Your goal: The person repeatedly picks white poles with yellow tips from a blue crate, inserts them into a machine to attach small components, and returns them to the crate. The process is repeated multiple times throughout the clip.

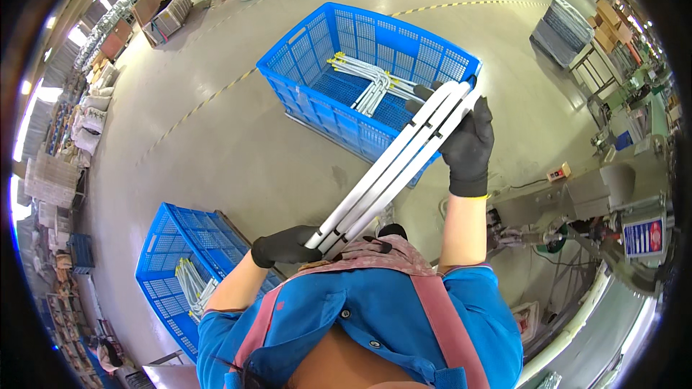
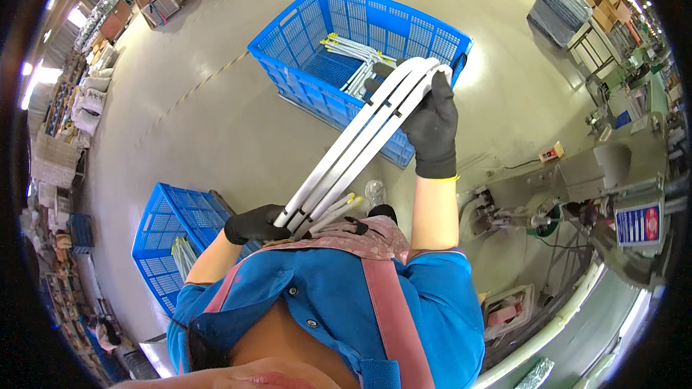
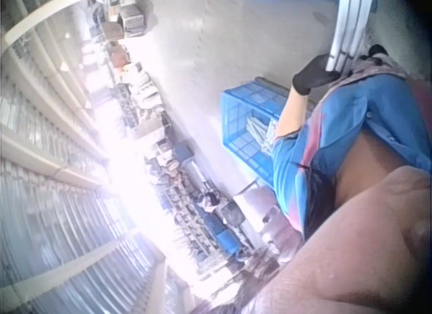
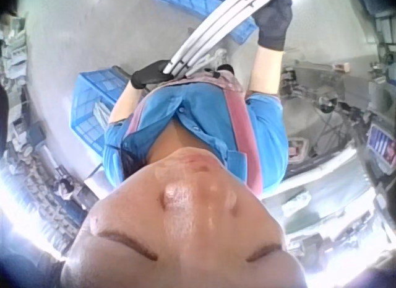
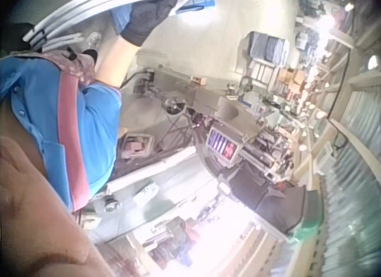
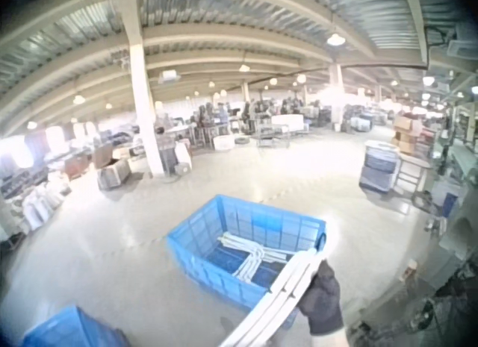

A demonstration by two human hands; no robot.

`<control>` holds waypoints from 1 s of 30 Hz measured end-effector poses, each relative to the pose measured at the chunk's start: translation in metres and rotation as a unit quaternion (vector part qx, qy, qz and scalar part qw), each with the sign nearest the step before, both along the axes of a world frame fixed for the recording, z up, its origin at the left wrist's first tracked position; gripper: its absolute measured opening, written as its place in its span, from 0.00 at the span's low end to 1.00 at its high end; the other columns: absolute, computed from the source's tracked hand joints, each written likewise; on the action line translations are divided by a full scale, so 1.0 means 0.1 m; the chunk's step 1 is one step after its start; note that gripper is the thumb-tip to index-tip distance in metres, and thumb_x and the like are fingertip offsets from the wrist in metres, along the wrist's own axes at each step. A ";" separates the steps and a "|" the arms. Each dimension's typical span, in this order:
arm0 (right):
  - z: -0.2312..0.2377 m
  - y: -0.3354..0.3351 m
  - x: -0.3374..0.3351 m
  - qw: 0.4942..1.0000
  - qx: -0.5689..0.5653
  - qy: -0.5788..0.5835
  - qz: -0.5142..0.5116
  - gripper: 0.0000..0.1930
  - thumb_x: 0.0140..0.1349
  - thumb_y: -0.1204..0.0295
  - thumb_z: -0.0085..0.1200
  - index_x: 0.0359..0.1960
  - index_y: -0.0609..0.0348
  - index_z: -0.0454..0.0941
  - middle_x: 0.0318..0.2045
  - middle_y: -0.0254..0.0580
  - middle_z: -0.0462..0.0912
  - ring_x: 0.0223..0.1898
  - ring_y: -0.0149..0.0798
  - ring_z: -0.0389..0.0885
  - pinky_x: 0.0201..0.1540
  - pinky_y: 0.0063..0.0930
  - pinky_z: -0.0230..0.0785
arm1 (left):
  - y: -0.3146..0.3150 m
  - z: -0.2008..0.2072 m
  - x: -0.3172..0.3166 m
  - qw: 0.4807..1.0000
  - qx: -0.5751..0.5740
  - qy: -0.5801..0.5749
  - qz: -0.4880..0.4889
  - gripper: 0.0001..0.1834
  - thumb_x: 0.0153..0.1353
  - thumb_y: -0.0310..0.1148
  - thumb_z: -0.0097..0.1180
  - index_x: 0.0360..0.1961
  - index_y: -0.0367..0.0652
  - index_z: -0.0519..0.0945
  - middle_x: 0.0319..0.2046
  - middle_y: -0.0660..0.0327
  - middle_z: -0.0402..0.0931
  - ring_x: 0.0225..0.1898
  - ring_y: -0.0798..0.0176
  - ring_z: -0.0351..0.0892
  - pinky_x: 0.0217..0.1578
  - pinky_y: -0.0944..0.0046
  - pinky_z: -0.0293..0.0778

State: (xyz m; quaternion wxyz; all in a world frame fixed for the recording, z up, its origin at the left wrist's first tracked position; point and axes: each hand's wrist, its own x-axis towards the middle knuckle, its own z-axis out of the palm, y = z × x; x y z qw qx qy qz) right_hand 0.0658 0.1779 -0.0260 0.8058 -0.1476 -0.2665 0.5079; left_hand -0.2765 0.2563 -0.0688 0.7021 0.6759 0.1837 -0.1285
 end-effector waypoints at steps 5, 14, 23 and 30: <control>-0.01 -0.30 -0.38 0.997 0.018 0.073 0.034 0.35 0.64 0.46 0.41 0.56 0.71 0.66 0.54 0.70 0.68 0.55 0.70 0.68 0.57 0.61 0.62 | -0.12 -0.20 -0.48 0.997 -0.071 0.028 -0.014 0.22 0.50 0.32 0.63 0.47 0.35 0.77 0.38 0.59 0.80 0.37 0.66 0.74 0.40 0.65 0.71; -0.35 -0.66 -0.84 0.985 -0.052 0.164 0.026 0.33 0.63 0.47 0.43 0.54 0.69 0.67 0.51 0.59 0.72 0.53 0.55 0.72 0.59 0.47 0.63 | -0.28 -1.05 -0.56 0.986 0.148 0.038 -0.071 0.27 0.56 0.39 0.60 0.55 0.40 0.71 0.46 0.56 0.76 0.46 0.66 0.72 0.49 0.64 0.68; -1.08 -1.89 -1.55 0.883 -0.130 -0.429 0.138 0.16 0.69 0.69 0.36 0.54 0.59 0.69 0.43 0.45 0.76 0.47 0.28 0.74 0.46 0.22 0.70 | -0.88 -0.67 1.08 0.956 -0.282 -0.008 -0.080 0.27 0.65 0.42 0.47 0.59 0.34 0.64 0.51 0.51 0.73 0.52 0.61 0.74 0.53 0.62 0.70; -1.08 -2.94 -1.02 0.761 -0.119 -0.630 0.100 0.14 0.63 0.72 0.42 0.49 0.60 0.74 0.46 0.49 0.79 0.45 0.43 0.78 0.47 0.31 0.70 | -1.83 -0.51 1.41 0.975 -0.216 -0.022 -0.045 0.32 0.55 0.31 0.56 0.61 0.34 0.62 0.47 0.51 0.74 0.46 0.58 0.77 0.47 0.61 0.74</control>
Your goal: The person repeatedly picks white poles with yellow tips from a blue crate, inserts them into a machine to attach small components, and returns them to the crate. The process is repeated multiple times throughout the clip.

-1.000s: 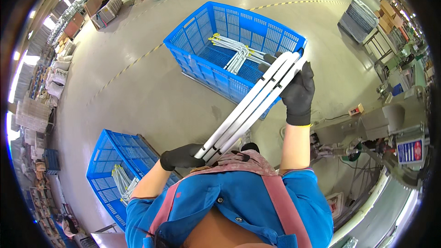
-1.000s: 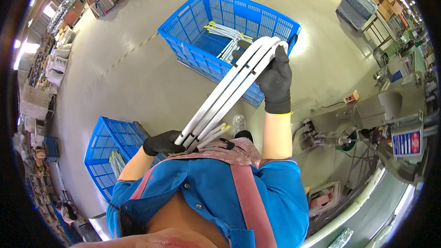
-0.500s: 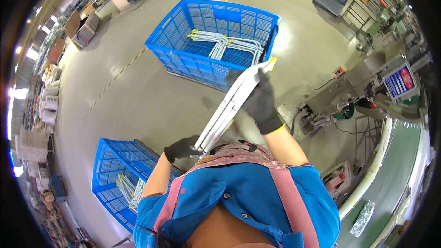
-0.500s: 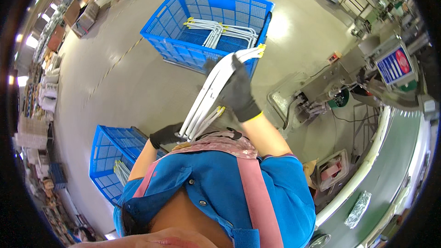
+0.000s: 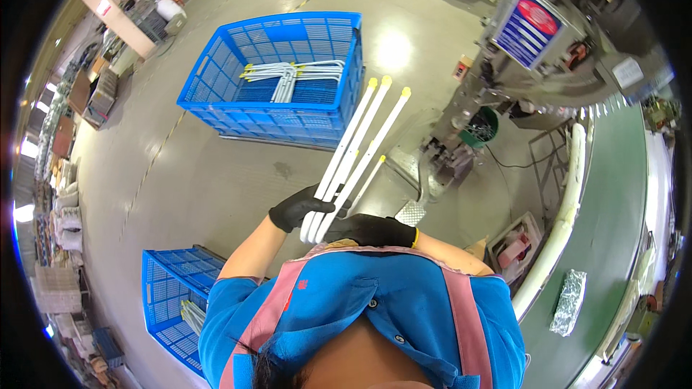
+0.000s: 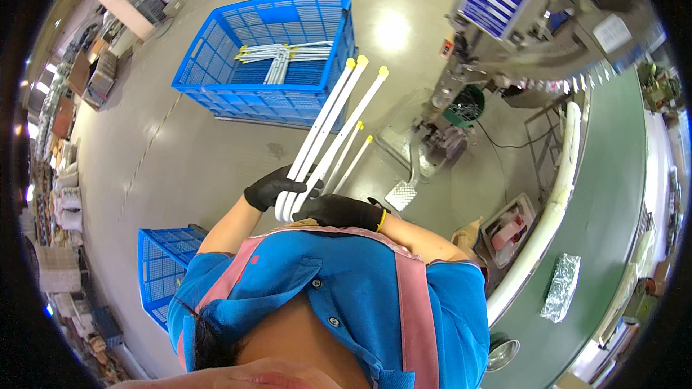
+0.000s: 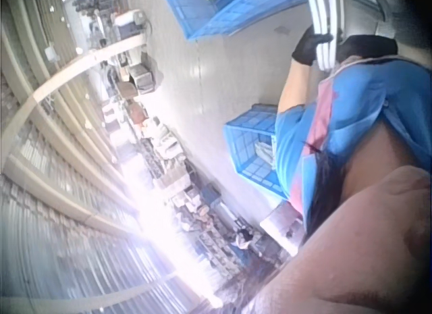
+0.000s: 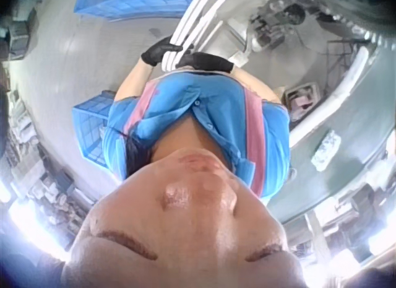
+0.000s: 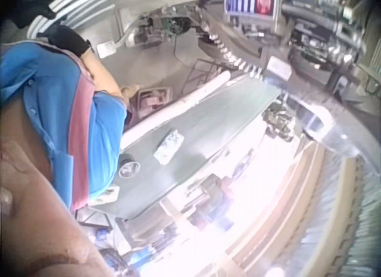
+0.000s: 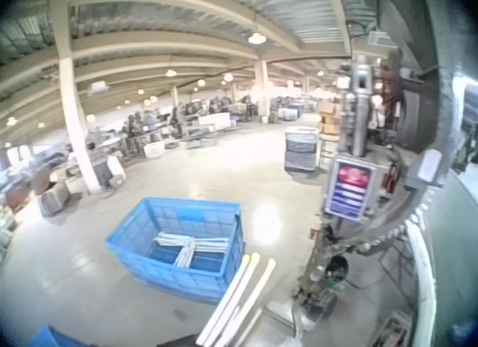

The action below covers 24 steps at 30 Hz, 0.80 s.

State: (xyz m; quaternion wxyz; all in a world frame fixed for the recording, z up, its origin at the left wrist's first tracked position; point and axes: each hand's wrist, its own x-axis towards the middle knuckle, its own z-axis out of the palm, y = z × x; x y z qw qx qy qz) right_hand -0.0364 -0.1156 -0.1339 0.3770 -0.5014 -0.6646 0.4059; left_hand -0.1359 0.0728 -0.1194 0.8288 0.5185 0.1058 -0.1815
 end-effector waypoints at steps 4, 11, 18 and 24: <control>0.13 -0.40 0.31 0.986 0.100 -0.042 -0.127 0.17 0.53 0.70 0.54 0.46 0.61 0.75 0.37 0.43 0.78 0.37 0.46 0.78 0.42 0.33 0.72 | -0.12 -0.03 0.00 0.995 0.082 0.032 -0.055 0.33 0.54 0.28 0.58 0.62 0.36 0.61 0.50 0.50 0.73 0.48 0.58 0.76 0.48 0.59 0.73; 0.35 -1.05 1.37 0.699 0.245 -0.210 -0.639 0.12 0.58 0.71 0.56 0.42 0.63 0.77 0.34 0.47 0.79 0.34 0.43 0.77 0.38 0.32 0.67 | -0.45 0.03 0.07 0.977 0.179 -0.015 -0.115 0.32 0.56 0.32 0.59 0.61 0.35 0.64 0.51 0.54 0.74 0.53 0.62 0.71 0.55 0.63 0.65; 0.38 -1.16 2.02 0.754 0.091 -0.029 -0.650 0.17 0.57 0.63 0.56 0.43 0.61 0.78 0.29 0.49 0.80 0.31 0.45 0.77 0.36 0.34 0.69 | -0.51 0.14 0.40 0.966 0.199 -0.046 -0.159 0.32 0.55 0.36 0.61 0.60 0.35 0.67 0.51 0.53 0.74 0.50 0.63 0.72 0.52 0.65 0.67; 0.43 -1.03 2.30 0.681 0.093 -0.032 -0.725 0.18 0.54 0.62 0.58 0.42 0.60 0.80 0.26 0.41 0.81 0.28 0.34 0.77 0.35 0.27 0.69 | -0.49 0.28 0.69 0.943 0.263 -0.057 -0.196 0.29 0.58 0.38 0.58 0.58 0.35 0.68 0.49 0.53 0.75 0.48 0.63 0.73 0.51 0.65 0.68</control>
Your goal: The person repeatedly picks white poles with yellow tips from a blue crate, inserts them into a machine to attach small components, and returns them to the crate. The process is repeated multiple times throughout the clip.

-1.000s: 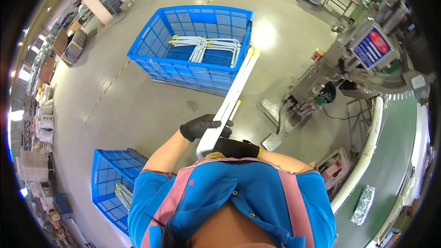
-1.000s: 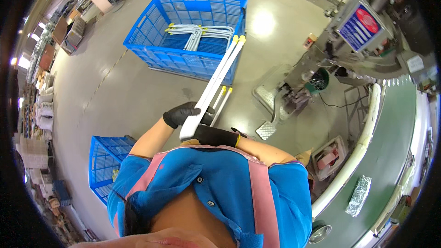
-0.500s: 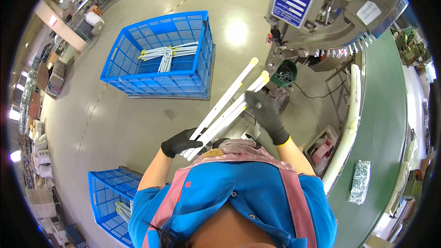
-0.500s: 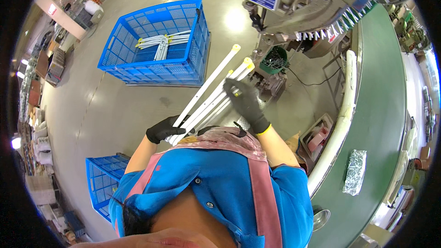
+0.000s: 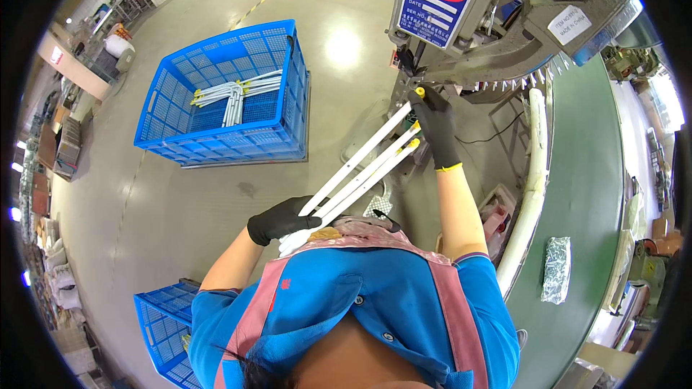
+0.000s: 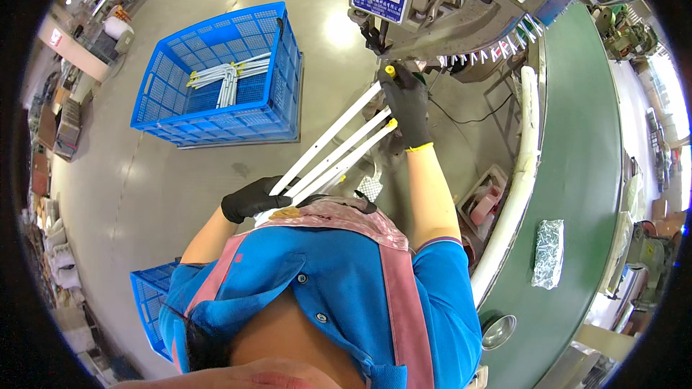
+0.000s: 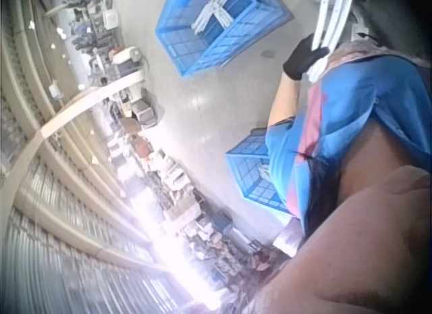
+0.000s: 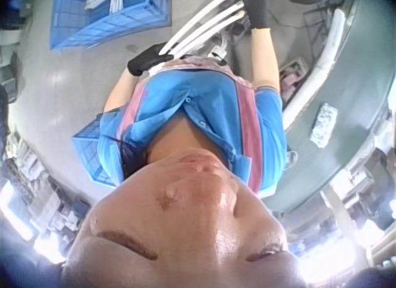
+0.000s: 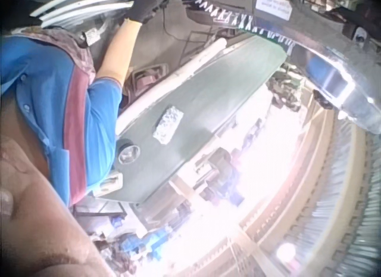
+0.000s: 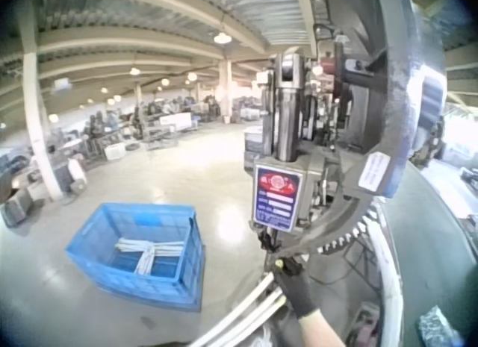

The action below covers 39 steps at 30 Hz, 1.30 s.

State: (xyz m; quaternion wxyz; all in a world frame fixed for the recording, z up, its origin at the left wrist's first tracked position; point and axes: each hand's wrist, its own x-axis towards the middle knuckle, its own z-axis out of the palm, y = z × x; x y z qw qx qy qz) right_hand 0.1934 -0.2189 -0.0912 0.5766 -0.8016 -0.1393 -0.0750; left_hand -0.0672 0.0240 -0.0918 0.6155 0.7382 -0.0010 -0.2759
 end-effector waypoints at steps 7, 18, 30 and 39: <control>-0.07 0.18 0.08 0.998 0.039 0.054 0.004 0.14 0.55 0.67 0.60 0.38 0.64 0.80 0.30 0.36 0.83 0.33 0.26 0.77 0.39 0.21 0.68 | 0.20 0.08 0.06 0.996 -0.022 0.074 0.037 0.28 0.61 0.40 0.56 0.59 0.36 0.68 0.51 0.56 0.74 0.50 0.64 0.72 0.52 0.65 0.66; -0.13 0.20 0.14 0.997 -0.074 -0.028 0.012 0.15 0.55 0.64 0.58 0.37 0.65 0.79 0.26 0.42 0.80 0.28 0.32 0.76 0.36 0.28 0.68 | 0.22 -0.28 0.10 0.990 -0.047 0.129 0.040 0.28 0.60 0.40 0.57 0.57 0.36 0.70 0.47 0.57 0.76 0.48 0.62 0.73 0.51 0.65 0.66; -0.32 0.21 0.32 0.980 0.142 0.053 0.132 0.07 0.56 0.73 0.60 0.35 0.61 0.81 0.28 0.32 0.82 0.31 0.26 0.77 0.36 0.21 0.69 | 0.22 0.31 0.07 0.982 -0.072 0.163 0.070 0.26 0.57 0.35 0.60 0.55 0.34 0.70 0.37 0.55 0.79 0.30 0.67 0.78 0.30 0.68 0.76; -0.20 0.12 0.21 0.995 -0.073 0.037 0.060 0.20 0.53 0.54 0.58 0.39 0.55 0.81 0.25 0.40 0.81 0.34 0.37 0.80 0.38 0.28 0.70 | -0.06 0.32 -0.09 0.976 -0.079 0.152 0.132 0.28 0.55 0.34 0.59 0.55 0.34 0.67 0.35 0.50 0.79 0.28 0.62 0.80 0.28 0.64 0.78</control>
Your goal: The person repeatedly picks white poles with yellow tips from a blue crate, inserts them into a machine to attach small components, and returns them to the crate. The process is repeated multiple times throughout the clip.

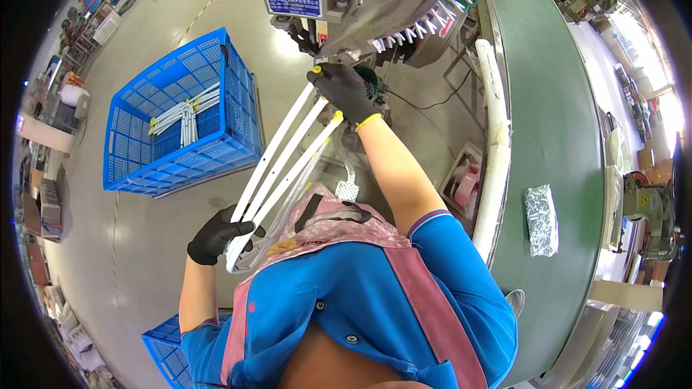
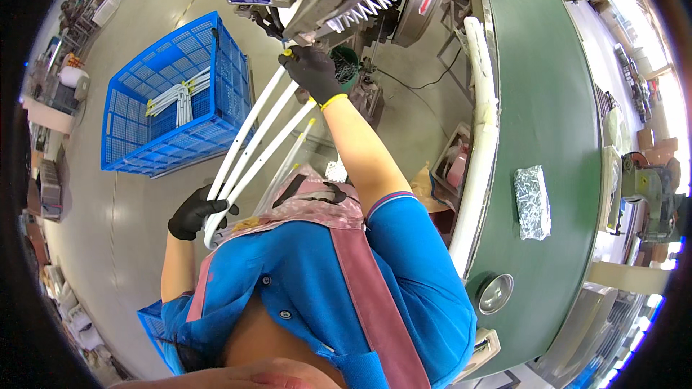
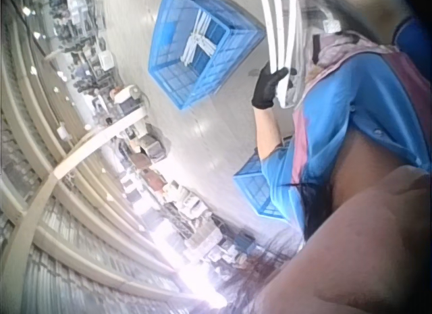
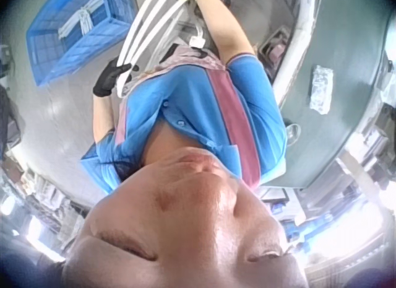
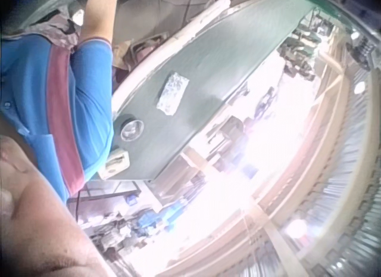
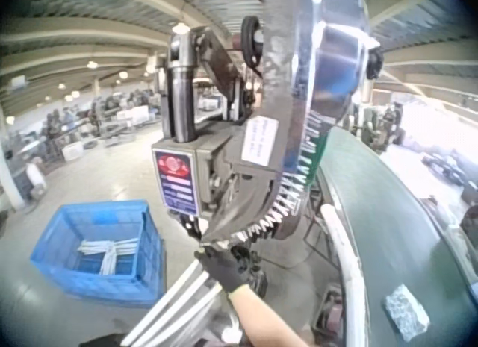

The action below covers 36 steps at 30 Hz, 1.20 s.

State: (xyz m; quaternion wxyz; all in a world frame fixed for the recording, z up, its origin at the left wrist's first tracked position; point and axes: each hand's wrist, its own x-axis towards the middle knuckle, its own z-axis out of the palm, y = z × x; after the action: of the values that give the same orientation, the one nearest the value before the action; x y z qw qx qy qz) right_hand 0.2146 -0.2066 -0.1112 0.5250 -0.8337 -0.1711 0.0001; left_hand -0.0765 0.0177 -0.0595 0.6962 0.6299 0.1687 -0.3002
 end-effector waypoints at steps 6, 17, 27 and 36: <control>-0.16 -0.01 -0.06 0.997 -0.073 -0.031 -0.001 0.22 0.56 0.52 0.53 0.45 0.54 0.78 0.36 0.45 0.82 0.40 0.43 0.80 0.45 0.32 0.70 | -0.03 -0.26 0.02 1.000 0.013 -0.007 -0.001 0.28 0.55 0.34 0.60 0.55 0.34 0.69 0.36 0.51 0.80 0.28 0.62 0.80 0.29 0.65 0.78; -0.63 -0.26 -0.04 0.985 0.073 0.112 0.110 0.16 0.60 0.65 0.55 0.43 0.67 0.77 0.30 0.36 0.80 0.30 0.26 0.75 0.34 0.21 0.68 | -0.07 -0.34 -0.02 0.999 -0.029 0.001 0.016 0.24 0.59 0.33 0.57 0.55 0.35 0.69 0.39 0.54 0.79 0.40 0.64 0.79 0.35 0.66 0.78; -0.37 -0.15 -0.17 0.965 0.167 0.194 0.050 0.17 0.54 0.68 0.60 0.43 0.65 0.79 0.29 0.33 0.81 0.28 0.24 0.75 0.33 0.19 0.67 | -0.19 -0.40 -0.08 0.999 -0.002 -0.050 0.002 0.23 0.61 0.37 0.55 0.55 0.37 0.69 0.39 0.57 0.80 0.29 0.70 0.78 0.31 0.70 0.75; -0.15 -0.15 -0.12 0.963 0.220 0.146 0.049 0.16 0.54 0.69 0.60 0.42 0.68 0.79 0.30 0.33 0.82 0.30 0.24 0.76 0.35 0.20 0.68 | -0.36 -0.15 -0.12 0.997 -0.011 -0.063 0.031 0.25 0.62 0.39 0.53 0.55 0.34 0.70 0.41 0.56 0.79 0.37 0.68 0.77 0.39 0.67 0.75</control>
State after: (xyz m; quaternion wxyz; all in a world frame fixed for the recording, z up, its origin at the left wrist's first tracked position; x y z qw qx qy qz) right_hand 0.2030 -0.2217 -0.1267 0.7138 -0.6796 -0.1287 0.1098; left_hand -0.0889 -0.0180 -0.0740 0.7213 0.6344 0.1407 -0.2399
